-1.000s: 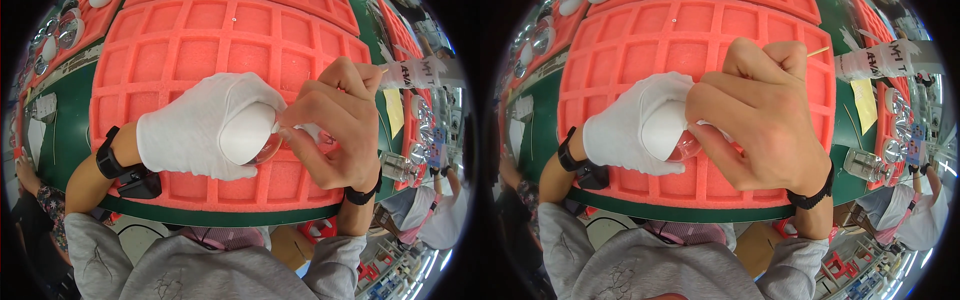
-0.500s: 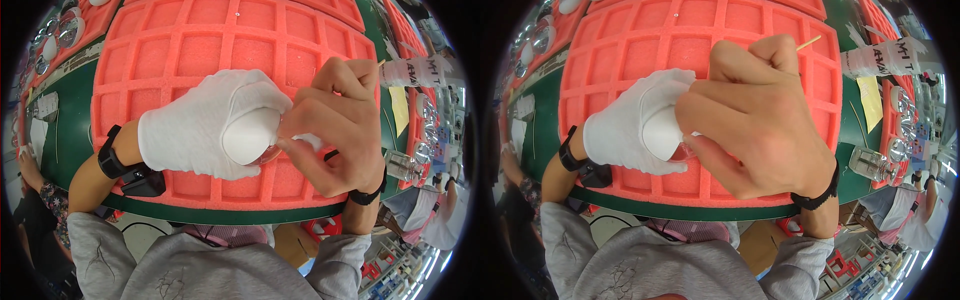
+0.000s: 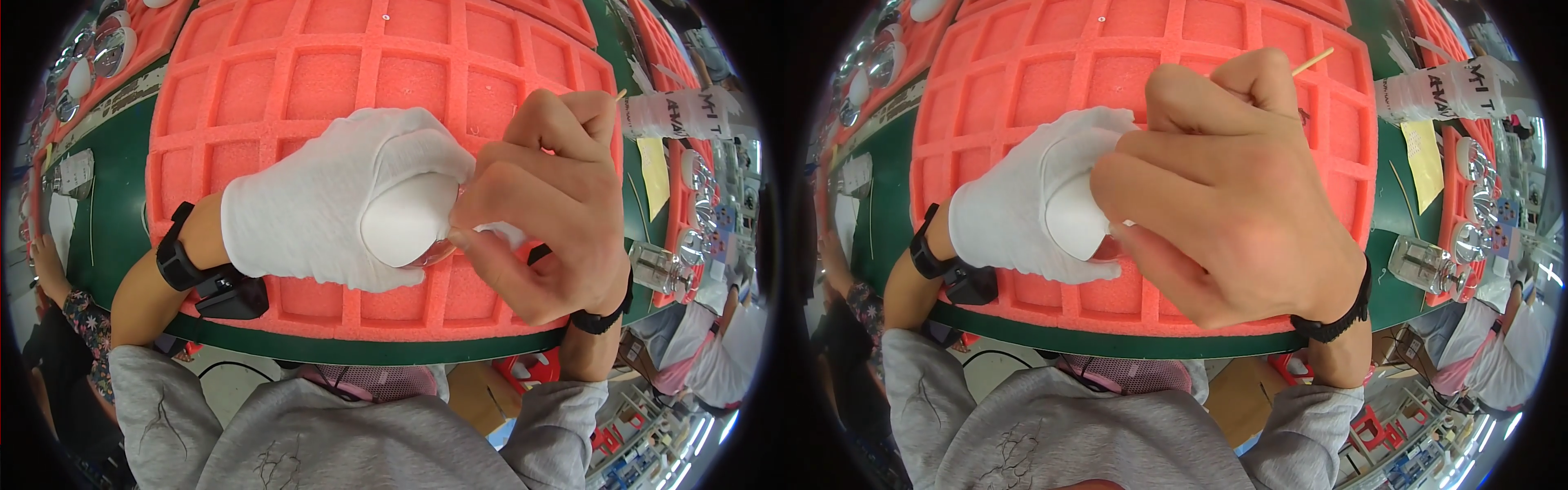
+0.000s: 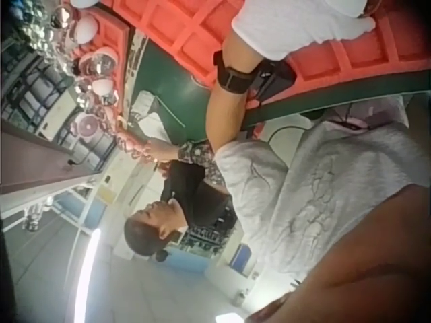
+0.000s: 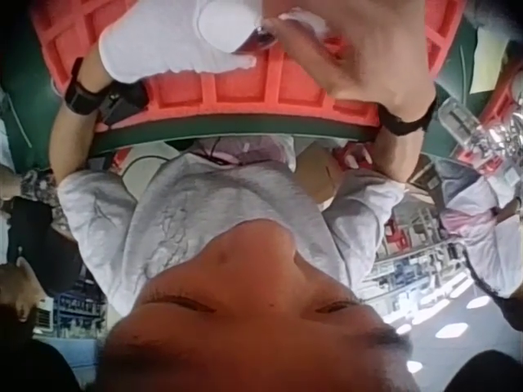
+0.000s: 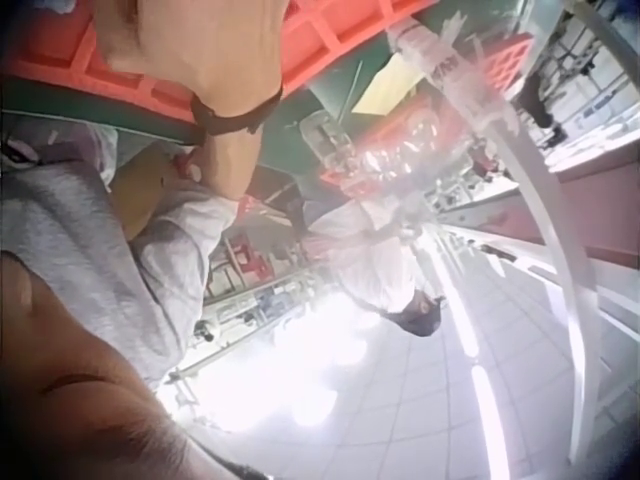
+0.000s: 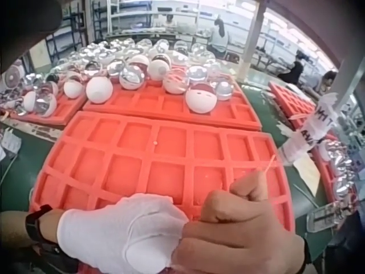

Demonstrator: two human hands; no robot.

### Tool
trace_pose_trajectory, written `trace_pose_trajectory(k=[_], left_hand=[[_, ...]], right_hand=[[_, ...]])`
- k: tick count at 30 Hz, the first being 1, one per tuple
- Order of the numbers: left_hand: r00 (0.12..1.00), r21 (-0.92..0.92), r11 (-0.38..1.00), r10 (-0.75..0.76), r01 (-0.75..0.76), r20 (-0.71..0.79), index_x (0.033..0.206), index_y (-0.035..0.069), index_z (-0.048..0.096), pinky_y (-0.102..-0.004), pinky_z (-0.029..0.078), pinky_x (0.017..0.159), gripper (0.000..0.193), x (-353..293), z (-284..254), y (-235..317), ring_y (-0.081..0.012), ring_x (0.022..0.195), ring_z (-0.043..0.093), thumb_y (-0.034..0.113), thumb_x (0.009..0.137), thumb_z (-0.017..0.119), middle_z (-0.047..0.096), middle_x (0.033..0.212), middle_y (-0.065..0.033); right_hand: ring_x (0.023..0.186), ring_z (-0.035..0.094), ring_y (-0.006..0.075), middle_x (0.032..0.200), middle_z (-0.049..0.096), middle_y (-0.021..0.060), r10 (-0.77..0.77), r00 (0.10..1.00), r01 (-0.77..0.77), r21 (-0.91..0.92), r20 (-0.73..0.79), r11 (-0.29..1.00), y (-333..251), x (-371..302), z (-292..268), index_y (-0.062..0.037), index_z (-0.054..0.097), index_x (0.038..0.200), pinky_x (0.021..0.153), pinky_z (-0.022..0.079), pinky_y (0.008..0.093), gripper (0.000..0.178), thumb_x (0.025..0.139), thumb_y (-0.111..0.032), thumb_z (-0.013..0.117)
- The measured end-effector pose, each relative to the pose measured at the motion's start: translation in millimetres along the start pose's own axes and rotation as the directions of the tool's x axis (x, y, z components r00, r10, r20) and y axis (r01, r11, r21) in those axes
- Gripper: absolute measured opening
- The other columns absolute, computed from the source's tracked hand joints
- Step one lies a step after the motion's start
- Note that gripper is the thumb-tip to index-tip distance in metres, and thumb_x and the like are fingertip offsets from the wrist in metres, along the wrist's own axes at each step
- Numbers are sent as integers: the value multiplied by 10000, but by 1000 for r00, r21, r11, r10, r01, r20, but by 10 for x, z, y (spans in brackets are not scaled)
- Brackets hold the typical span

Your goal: The person scrapes the edge of a white and clear plastic sphere with a wooden stick, wipes it with a cloth, and then repeats the scraping and wiping process on a second sphere.

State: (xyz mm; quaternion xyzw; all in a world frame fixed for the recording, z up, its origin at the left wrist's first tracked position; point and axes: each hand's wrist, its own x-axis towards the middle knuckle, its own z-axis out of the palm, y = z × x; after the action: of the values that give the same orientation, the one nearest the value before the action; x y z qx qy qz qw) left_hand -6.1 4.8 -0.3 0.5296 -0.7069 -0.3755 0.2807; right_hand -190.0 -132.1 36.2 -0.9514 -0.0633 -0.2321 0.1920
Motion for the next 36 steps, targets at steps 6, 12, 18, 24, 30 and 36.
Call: trace_pose_trajectory(k=[6,12,18,24,30,36], left_hand=[[997,53,996,65,-66,35,1366,93,520,-481,364,1132,857,-5,-19,-15,-368,1390,384,265,630,925,511,1396,-119],[999,46,998,32,-32,9,1371,90,518,-474,364,1136,858,-7,-9,-4,-358,1397,383,259,634,924,517,1391,-128],[1000,30,1000,6,-6,4,1374,87,518,-476,363,1137,862,-5,-2,10,-358,1399,382,257,633,925,508,1400,-135],[994,46,993,107,-107,10,1375,90,517,-473,369,1132,869,-16,1,-48,-358,1399,381,260,629,928,506,1397,-146],[1000,9,1000,-2,1,22,1362,93,529,-478,371,1131,845,-1,-11,16,-361,1398,382,254,633,924,521,1387,-123],[998,41,997,62,-63,8,1363,102,524,-490,375,1125,830,-15,8,-30,-364,1378,407,231,642,914,524,1389,-108]], right_hand=[[709,471,201,730,618,-7,32,999,-31,-19,37,999,20,11,-69,-140,645,738,761,279,373,224,524,-139,712],[704,467,205,709,601,-8,32,999,-32,6,41,999,3,17,-63,-132,648,750,756,281,375,231,527,-128,711],[702,465,208,699,595,-9,33,999,-34,22,40,999,5,8,-51,-132,649,751,753,281,377,233,528,-129,713],[700,467,207,704,602,-11,25,999,-26,16,47,1000,28,9,-65,-129,645,739,751,282,377,213,541,-130,723],[695,468,205,705,605,-10,8,1000,-8,70,-7,998,11,-26,13,-122,640,731,751,287,375,200,554,-129,734],[692,471,199,704,607,-14,23,1000,-23,40,-4,999,-14,-44,23,-122,658,741,752,297,363,201,559,-126,742]])
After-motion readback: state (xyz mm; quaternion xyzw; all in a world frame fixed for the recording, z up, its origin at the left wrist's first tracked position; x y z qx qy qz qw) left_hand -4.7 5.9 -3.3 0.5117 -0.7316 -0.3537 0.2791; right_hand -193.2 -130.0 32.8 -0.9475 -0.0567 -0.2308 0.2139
